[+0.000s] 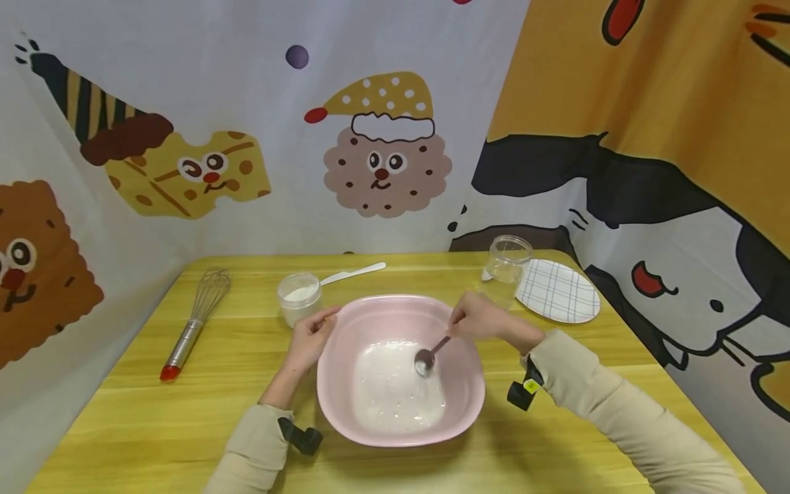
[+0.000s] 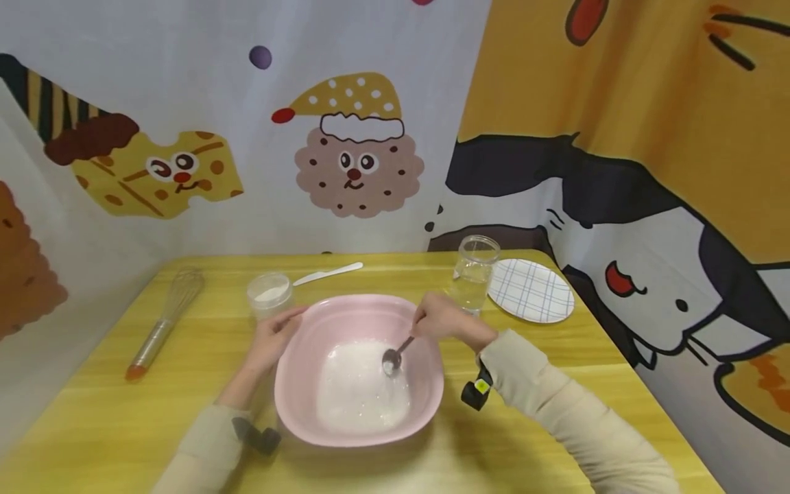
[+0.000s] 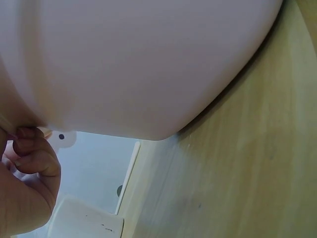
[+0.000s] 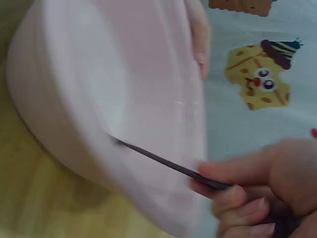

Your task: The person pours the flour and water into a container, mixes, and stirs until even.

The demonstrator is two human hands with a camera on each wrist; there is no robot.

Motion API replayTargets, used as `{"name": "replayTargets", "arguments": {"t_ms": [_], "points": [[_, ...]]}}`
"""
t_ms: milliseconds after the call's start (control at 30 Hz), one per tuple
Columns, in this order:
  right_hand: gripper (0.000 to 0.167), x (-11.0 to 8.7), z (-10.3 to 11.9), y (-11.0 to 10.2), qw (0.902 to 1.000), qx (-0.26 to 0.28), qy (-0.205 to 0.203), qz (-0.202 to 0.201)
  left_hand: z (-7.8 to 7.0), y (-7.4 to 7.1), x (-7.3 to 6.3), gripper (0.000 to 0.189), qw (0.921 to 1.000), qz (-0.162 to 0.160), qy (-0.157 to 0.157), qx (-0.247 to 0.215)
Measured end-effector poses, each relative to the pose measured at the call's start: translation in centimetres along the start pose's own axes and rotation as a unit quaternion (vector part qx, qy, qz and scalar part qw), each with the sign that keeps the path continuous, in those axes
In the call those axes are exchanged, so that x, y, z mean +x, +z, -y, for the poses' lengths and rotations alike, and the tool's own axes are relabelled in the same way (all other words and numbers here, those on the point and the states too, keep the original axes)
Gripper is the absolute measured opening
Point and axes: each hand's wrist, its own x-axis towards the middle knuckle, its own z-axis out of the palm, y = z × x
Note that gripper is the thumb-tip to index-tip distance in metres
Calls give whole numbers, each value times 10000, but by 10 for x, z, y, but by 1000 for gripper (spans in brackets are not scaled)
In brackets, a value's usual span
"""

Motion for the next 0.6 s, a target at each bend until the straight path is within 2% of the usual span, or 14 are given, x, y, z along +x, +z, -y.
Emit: {"name": "replayTargets", "arguments": {"t_ms": [67, 133, 233, 333, 400, 467, 600], "points": [[6, 5, 0, 8, 9995, 104, 61, -305, 0, 0, 0, 28, 10000, -9, -2, -25], [6, 9, 2, 16, 9991, 334, 82, -247, 0, 0, 0, 28, 10000, -17, 9, -7], [7, 8, 10, 26, 9942, 899, -66, 580, -1, 0, 0, 28, 10000, -24, -4, 17], [7, 3, 15, 31, 9781, 1308, -293, 1590, -1, 0, 0, 28, 10000, -30, 7, 43], [6, -2, 15, 28, 9722, 1336, -404, 1877, -1, 0, 0, 28, 10000, -44, 16, 10], [5, -5, 13, 22, 9762, 1130, -519, 1776, -1, 0, 0, 28, 10000, -43, 34, 9], [7, -3, 2, 9, 9951, 417, -511, 742, -2, 0, -1, 28, 10000, -40, 42, 20]]}}
